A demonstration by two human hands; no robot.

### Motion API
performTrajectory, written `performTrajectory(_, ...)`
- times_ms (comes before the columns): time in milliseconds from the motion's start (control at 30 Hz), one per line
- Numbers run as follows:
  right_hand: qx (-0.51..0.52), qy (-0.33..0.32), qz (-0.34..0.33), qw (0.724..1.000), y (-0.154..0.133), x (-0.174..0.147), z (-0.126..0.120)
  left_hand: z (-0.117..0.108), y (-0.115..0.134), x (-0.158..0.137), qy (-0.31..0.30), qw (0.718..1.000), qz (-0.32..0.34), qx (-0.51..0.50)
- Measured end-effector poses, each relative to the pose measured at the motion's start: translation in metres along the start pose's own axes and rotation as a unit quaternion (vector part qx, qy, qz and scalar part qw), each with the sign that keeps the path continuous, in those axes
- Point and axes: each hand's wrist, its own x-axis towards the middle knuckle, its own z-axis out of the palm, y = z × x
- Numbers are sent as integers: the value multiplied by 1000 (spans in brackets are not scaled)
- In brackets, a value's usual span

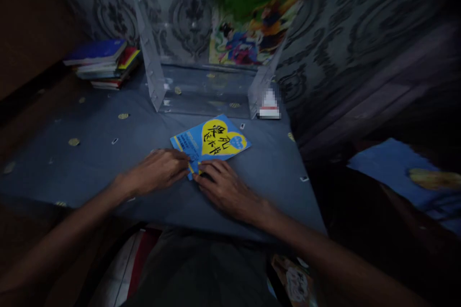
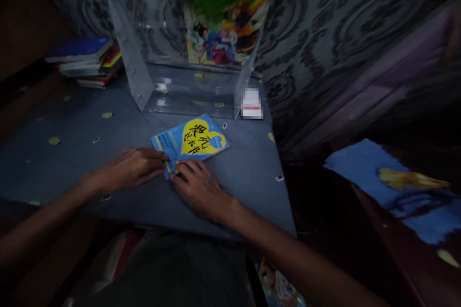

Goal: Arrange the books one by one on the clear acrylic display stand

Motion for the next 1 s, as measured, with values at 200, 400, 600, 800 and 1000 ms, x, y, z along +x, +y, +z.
performTrajectory(200, 10, -6, -1, 1000, 10, -2, -3, -1, -15, 48, 39, 997, -65, 33)
performTrajectory(400, -48, 45, 150, 987, 51, -19, -7, 5, -12, 84, 46, 995, -82, 44)
performTrajectory(600, -82, 73, 253, 961, 75, -31, -8, 3, -13, 106, 33, 993, -100, 53)
performTrajectory(800, -38, 64, 267, 961, 73, -30, -5, 0, -28, 127, -4, 992, -129, -1)
performTrajectory(1000, 56, 67, 299, 950, 83, -37, -2, -1, -40, 132, -66, 967, -164, -182)
